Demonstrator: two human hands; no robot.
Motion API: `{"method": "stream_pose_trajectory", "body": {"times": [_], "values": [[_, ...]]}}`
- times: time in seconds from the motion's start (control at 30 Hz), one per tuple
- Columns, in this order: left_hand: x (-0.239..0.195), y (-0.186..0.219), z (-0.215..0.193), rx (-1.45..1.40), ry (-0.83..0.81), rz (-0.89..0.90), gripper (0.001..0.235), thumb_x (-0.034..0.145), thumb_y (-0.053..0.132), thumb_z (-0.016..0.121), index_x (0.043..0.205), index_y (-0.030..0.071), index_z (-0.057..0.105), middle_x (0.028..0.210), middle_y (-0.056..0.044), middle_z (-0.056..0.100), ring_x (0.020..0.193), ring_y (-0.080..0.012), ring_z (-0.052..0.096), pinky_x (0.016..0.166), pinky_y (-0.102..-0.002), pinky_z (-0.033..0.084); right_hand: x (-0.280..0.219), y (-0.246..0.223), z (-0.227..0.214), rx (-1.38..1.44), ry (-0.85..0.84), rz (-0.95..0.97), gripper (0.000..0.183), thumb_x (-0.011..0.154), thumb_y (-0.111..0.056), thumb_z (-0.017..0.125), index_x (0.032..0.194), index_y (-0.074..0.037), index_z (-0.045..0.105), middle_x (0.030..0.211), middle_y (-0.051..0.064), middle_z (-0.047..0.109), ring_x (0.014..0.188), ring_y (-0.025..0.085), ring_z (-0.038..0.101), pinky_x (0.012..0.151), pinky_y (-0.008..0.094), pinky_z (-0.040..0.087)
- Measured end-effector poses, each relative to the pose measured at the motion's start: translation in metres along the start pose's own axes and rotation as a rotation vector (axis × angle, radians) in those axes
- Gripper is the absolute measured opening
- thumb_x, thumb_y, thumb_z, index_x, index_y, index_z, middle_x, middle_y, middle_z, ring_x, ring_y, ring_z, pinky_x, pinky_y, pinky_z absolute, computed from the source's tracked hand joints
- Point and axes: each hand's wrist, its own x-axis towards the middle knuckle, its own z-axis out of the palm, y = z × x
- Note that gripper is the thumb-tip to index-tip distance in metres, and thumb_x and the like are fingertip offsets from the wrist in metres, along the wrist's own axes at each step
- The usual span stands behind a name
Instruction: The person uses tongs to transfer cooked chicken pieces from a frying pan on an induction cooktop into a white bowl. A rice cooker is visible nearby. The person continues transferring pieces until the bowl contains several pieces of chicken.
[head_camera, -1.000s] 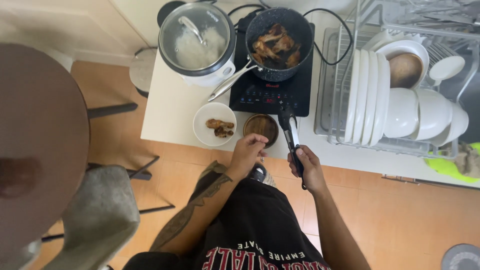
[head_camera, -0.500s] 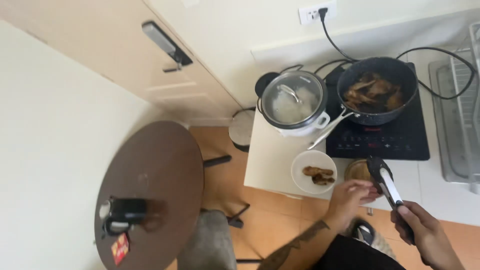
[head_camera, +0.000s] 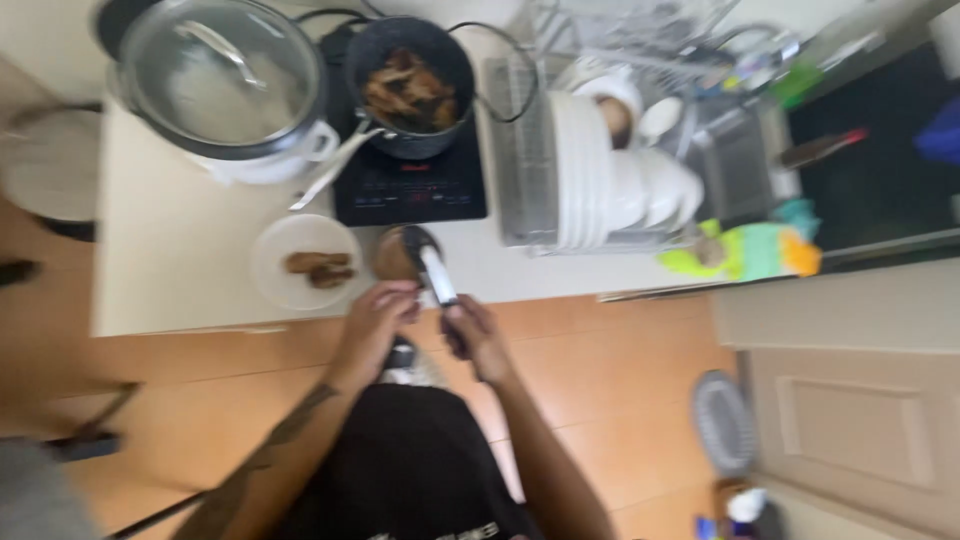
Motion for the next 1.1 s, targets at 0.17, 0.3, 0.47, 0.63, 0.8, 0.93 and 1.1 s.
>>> {"method": "stream_pose_trajectory", "body": {"times": [0.17, 0.3, 0.47, 0.63, 0.8, 0.93, 1.1], "values": [[-0.014, 0.010, 0.017, 0.019, 0.030, -0.008, 0.025, 0.096, 0.012, 0.061, 0.117, -0.002, 0.066, 0.107, -0.012, 0.072, 0.097, -0.0181, 0.072, 0.089, -0.030, 0.059, -0.007, -0.009, 0.005, 0.004, -0.041, -0.015, 0.025, 0.105, -0.029, 0.056, 0.118, -0.008, 0.062, 0.081, -0.001, 0.059, 0.058, 0.006, 0.050, 0.049, 0.022, 0.038], [-0.005, -0.012, -0.006, -0.066, -0.005, 0.110, 0.025, 0.097, 0.017, 0.064, 0.111, -0.003, 0.068, 0.101, -0.011, 0.071, 0.091, -0.0169, 0.071, 0.085, -0.029, 0.059, 0.008, 0.010, -0.005, 0.011, -0.020, -0.042, 0.025, 0.105, -0.025, 0.058, 0.120, -0.004, 0.060, 0.083, -0.001, 0.059, 0.060, 0.005, 0.049, 0.049, 0.021, 0.038], [-0.010, -0.011, -0.011, 0.130, 0.103, 0.106, 0.029, 0.100, 0.024, 0.064, 0.089, -0.002, 0.069, 0.084, -0.006, 0.071, 0.079, -0.0134, 0.067, 0.077, -0.026, 0.056, 0.006, -0.008, 0.002, -0.020, -0.020, -0.090, 0.028, 0.103, -0.024, 0.056, 0.124, -0.005, 0.060, 0.086, 0.000, 0.060, 0.063, 0.007, 0.053, 0.051, 0.023, 0.044], [-0.031, -0.001, -0.006, 0.255, 0.192, 0.069, 0.043, 0.100, 0.023, 0.064, 0.063, 0.002, 0.061, 0.063, -0.003, 0.060, 0.066, -0.0104, 0.062, 0.066, -0.025, 0.050, -0.006, 0.011, -0.003, 0.062, -0.050, -0.156, 0.025, 0.111, -0.024, 0.055, 0.119, 0.000, 0.057, 0.092, 0.006, 0.061, 0.068, 0.012, 0.057, 0.058, 0.028, 0.050], [-0.033, -0.015, -0.006, 0.177, 0.301, 0.087, 0.031, 0.089, 0.006, 0.062, 0.063, 0.006, 0.045, 0.060, 0.001, 0.043, 0.053, -0.0078, 0.041, 0.048, -0.027, 0.035, -0.022, -0.004, 0.009, 0.048, 0.058, -0.118, 0.032, 0.108, -0.026, 0.052, 0.125, 0.001, 0.057, 0.093, 0.007, 0.061, 0.062, 0.011, 0.055, 0.048, 0.026, 0.044], [-0.022, -0.026, -0.005, 0.233, 0.285, 0.227, 0.019, 0.087, 0.000, 0.061, 0.075, 0.003, 0.047, 0.070, 0.001, 0.045, 0.062, -0.0056, 0.044, 0.053, -0.024, 0.038, -0.024, -0.006, -0.001, 0.078, 0.070, -0.099, 0.032, 0.107, -0.025, 0.052, 0.127, 0.000, 0.056, 0.092, 0.006, 0.061, 0.059, 0.011, 0.053, 0.046, 0.025, 0.042], [0.001, -0.023, 0.022, 0.095, 0.206, 0.126, 0.022, 0.086, -0.003, 0.059, 0.107, 0.000, 0.068, 0.089, -0.002, 0.063, 0.069, -0.0084, 0.055, 0.060, -0.023, 0.047, -0.002, -0.010, -0.026, 0.092, 0.012, -0.068, 0.033, 0.108, -0.025, 0.052, 0.128, 0.001, 0.055, 0.090, 0.006, 0.060, 0.058, 0.010, 0.050, 0.045, 0.024, 0.040]]}}
